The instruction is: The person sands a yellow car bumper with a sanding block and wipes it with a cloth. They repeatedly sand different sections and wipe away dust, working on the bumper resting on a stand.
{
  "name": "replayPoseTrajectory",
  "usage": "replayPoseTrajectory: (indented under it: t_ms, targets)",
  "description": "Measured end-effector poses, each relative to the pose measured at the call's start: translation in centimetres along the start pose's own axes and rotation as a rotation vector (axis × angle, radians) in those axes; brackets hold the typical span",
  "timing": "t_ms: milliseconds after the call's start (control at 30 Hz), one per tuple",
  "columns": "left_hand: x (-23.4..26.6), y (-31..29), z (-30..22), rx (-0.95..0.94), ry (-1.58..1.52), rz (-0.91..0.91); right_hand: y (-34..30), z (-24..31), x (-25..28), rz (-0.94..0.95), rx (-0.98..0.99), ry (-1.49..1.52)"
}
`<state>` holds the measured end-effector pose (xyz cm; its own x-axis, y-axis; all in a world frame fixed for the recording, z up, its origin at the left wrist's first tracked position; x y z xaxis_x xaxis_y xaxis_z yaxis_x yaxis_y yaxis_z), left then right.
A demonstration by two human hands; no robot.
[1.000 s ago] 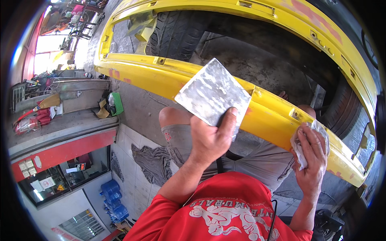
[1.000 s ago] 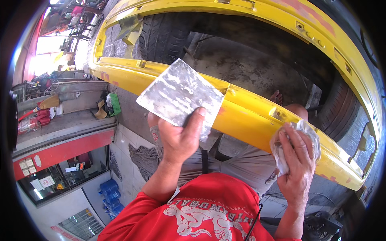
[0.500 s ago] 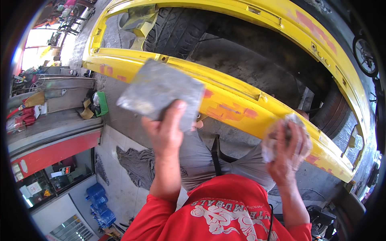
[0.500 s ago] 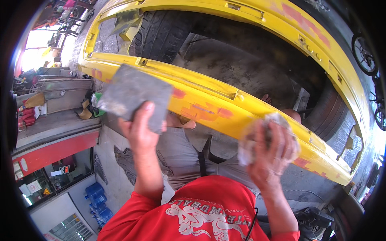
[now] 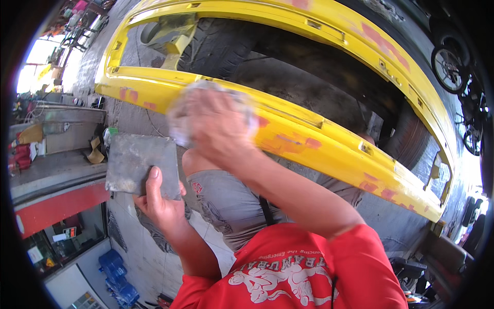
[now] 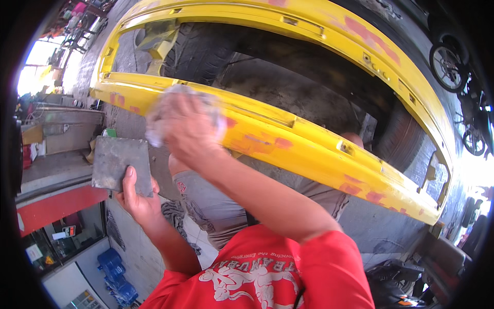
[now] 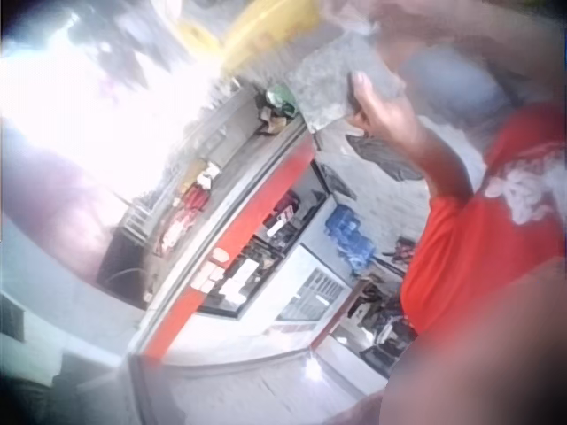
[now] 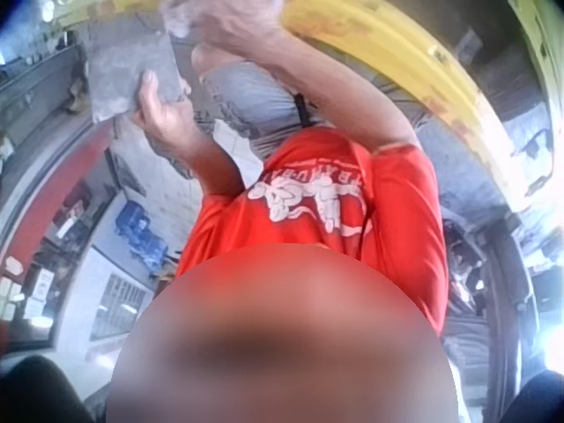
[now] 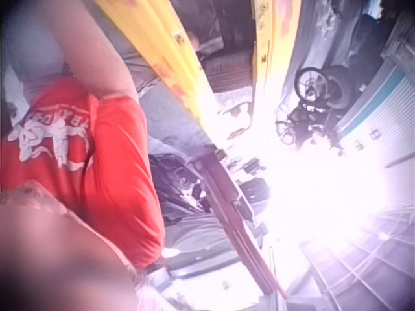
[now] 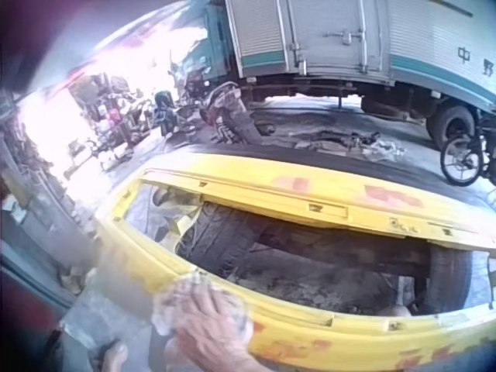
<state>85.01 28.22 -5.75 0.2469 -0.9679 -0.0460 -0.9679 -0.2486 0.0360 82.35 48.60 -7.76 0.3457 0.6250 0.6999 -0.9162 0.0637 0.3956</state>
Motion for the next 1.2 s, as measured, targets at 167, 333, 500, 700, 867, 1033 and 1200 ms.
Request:
replayPoseTrajectory:
  t_ms: [167,333,500,700,867,1033,1200]
  targets:
    - [0.0,0.1,3.1,0.125,-0.018,-0.103,-15.1,-5.4,13.5,0.035,-0.192,-0.291]
    - [-1.7,2.4,4.7,0.109,-0.097,0.118,-19.5,-6.1,18.2,-0.032,-0.383,-0.44]
    - [0.5,4.2,5.9,0.067,-0.089,0.035,-9.8,-3.3,9.9,0.028,-0.236,-0.417]
    - [6.3,4.7,4.1,-0.01,-0.057,-0.057,8.1,3.0,-4.9,-0.002,0.039,-0.263]
    - [8.7,3.9,1.4,-0.044,-0.042,-0.094,11.7,3.3,-6.5,0.13,0.028,-0.212]
    - [5.3,1.6,1.8,0.023,0.022,-0.052,3.4,-0.4,1.5,0.063,0.045,-0.144]
    - [-1.4,0.6,1.5,-0.084,0.089,0.261,-6.7,-4.6,11.9,0.018,-0.073,-0.138]
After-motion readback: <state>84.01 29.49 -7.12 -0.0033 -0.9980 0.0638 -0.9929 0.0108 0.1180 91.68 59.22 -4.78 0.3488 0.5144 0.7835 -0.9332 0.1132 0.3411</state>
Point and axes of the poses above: each hand's wrist, its own y-axis towards the middle knuckle, its own x-axis out of the back of the hand, z = x × y, the point moved 8 cm from there along y, towards the middle knuckle, and after that the axes turned 8 degrees about y, right-handed, at the moved point
